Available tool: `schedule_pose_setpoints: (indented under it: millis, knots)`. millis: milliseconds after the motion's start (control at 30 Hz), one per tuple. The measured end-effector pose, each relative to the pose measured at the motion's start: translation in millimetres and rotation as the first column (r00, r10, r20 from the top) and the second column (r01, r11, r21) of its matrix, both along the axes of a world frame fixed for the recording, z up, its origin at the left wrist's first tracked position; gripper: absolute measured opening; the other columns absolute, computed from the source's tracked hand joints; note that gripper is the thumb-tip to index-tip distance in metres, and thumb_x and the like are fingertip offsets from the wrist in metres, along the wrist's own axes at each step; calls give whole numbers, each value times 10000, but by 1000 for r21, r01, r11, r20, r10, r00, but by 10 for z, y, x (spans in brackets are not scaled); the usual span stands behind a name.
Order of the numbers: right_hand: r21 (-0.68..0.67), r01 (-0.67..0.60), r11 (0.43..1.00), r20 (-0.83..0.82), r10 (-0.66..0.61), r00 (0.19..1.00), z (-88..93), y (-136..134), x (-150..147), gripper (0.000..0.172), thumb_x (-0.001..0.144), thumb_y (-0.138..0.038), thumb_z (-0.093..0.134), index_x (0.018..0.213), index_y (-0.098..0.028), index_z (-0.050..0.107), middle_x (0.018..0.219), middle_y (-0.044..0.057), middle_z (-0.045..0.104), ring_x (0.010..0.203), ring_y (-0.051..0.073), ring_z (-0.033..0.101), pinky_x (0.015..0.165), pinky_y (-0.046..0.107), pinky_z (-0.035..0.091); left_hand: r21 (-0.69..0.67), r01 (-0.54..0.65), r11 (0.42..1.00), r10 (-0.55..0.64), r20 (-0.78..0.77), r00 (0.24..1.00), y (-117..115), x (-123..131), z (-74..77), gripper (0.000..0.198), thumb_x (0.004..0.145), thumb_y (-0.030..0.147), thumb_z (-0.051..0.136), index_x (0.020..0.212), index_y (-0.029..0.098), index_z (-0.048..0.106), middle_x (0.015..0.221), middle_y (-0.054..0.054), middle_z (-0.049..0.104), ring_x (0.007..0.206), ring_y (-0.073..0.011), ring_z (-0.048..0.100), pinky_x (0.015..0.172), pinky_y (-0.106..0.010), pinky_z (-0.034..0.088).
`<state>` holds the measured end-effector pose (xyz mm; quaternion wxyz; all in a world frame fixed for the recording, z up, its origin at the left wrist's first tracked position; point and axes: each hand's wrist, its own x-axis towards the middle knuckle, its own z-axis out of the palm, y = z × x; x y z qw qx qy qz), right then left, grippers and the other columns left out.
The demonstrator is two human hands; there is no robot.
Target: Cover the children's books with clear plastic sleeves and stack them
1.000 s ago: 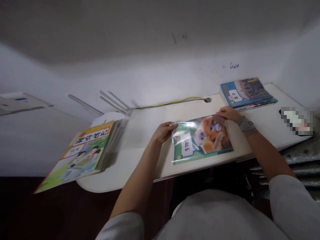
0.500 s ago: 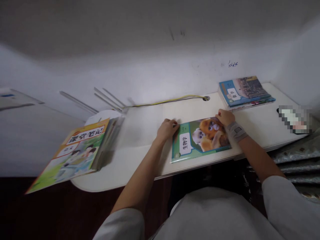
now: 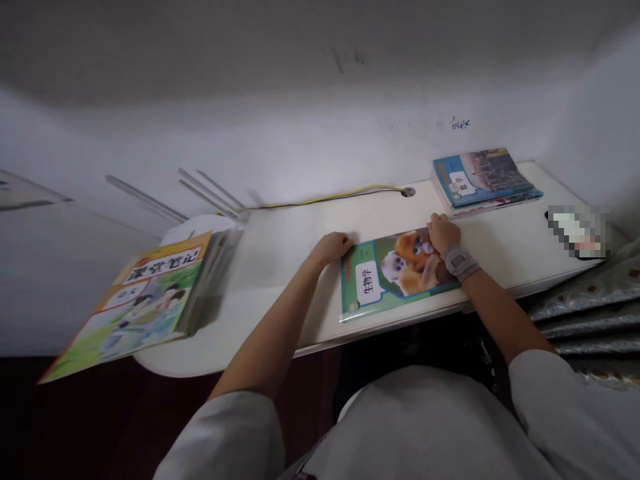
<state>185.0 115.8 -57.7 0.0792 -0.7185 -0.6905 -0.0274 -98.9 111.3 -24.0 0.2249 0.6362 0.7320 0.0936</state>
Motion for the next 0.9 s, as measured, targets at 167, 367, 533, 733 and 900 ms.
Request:
schedule_pose_setpoints:
  millis: [167,367,533,733,900]
  knots:
    - [-25,3,1000,-1,-3,1000,10,4,4,294,982,-329,322,1106,-174,539,1099,128,604,900,208,607,655,276,388,2,-67,998,65,244,968,-158,-80,97,382,894,376,580,1203,151,560,1211,-78,577,1044,-241,592,865,-430,522]
    - [-33,-6,999,-36,5,999,5,6,4,298,982,-312,313,1108,-180,549,1091,142,611,902,217,618,678,286,406,-212,-38,976,176,680,712,-732,-286,16,305,875,390,599,920,92,641,849,-116,687,703,-178,662,662,-335,571]
    - [-27,-17,999,-62,15,998,-1,11,8,294,977,-305,321,1111,-176,550,1112,146,611,923,241,628,682,307,425,-396,54,917,340,843,416,-1267,-305,-94,183,776,305,707,798,131,658,760,-91,698,651,-154,661,602,-246,545]
    - [-40,-18,999,-95,14,995,23,1,15,286,975,-298,341,1123,-173,551,1106,154,621,951,232,631,728,304,443,-141,-230,963,214,920,329,-1457,14,16,236,724,248,725,938,188,645,918,-36,712,847,-176,681,716,-246,555]
    - [-34,-21,999,-142,16,990,47,-4,31,281,972,-274,345,1124,-160,551,1135,156,624,967,229,625,756,309,452,-416,-326,849,437,900,-11,-1419,175,49,207,779,98,603,981,137,593,868,-58,710,708,-147,693,586,-227,590]
